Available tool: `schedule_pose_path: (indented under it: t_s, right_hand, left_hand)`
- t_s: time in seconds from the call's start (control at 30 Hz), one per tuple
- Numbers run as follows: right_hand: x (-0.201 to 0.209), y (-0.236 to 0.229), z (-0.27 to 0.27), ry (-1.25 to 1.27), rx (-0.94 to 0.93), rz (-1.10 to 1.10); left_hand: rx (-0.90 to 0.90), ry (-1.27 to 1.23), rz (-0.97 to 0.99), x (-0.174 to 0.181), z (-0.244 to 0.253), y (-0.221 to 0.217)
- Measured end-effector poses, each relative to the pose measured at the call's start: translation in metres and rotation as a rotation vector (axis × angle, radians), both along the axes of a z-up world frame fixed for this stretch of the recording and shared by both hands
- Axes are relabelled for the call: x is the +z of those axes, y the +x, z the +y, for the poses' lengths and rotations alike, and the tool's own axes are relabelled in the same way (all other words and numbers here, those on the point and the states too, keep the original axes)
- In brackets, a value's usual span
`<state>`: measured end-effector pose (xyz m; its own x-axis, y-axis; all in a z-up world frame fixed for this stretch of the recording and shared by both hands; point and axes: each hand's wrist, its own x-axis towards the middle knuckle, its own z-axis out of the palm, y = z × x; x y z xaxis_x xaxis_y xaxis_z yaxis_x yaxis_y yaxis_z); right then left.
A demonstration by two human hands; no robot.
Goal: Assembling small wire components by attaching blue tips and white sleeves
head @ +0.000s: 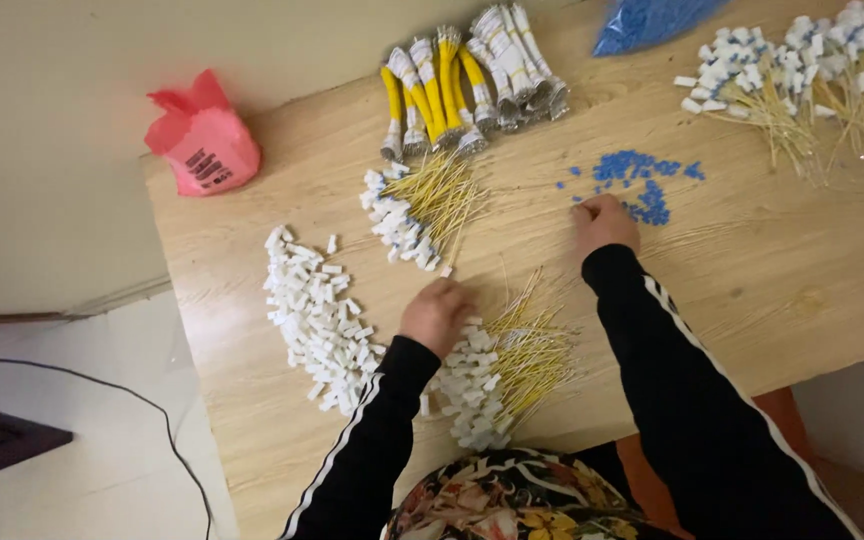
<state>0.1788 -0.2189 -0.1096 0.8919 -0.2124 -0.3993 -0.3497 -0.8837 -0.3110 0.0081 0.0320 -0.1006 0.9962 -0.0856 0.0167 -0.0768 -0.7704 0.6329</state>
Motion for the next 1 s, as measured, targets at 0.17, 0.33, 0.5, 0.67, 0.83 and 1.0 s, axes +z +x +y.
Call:
schedule_pose_path:
  t_s: [0.17, 0.33, 0.5, 0.67, 0.83, 1.0]
  right_hand:
    - [0.003, -0.017, -0.009, -0.012, 0.076, -0.056]
    - [-0.034, -0.032, -0.037, -0.040, 0.170, -0.220]
    - [0.004, -0.054, -0.025, 0.039, 0.159, -0.210]
    - [0.007, -0.045, -0.028, -0.017, 0.196, -0.058]
    - [-0.023, -0.039, -0.036, -0.089, 0.180, -0.106]
    - [-0.064, -0.034, -0.055, 0.009, 0.208, -0.334]
  left_hand:
    - [-0.163, 0.162, 0.131, -0.013, -0.002, -0.010]
    - [-0.231, 0.247, 0.106, -0.033, -0.005, -0.010]
    - [-0.144, 0.140, 0.115, -0.061, -0.004, -0.019]
    - [-0.168, 0.049, 0.108, 0.014, -0.007, -0.036]
    - [-0.166, 0.111, 0.096, 0.010, -0.013, -0.041]
    - [-0.186, 0.162, 0.189, 0.008, -0.018, -0.038]
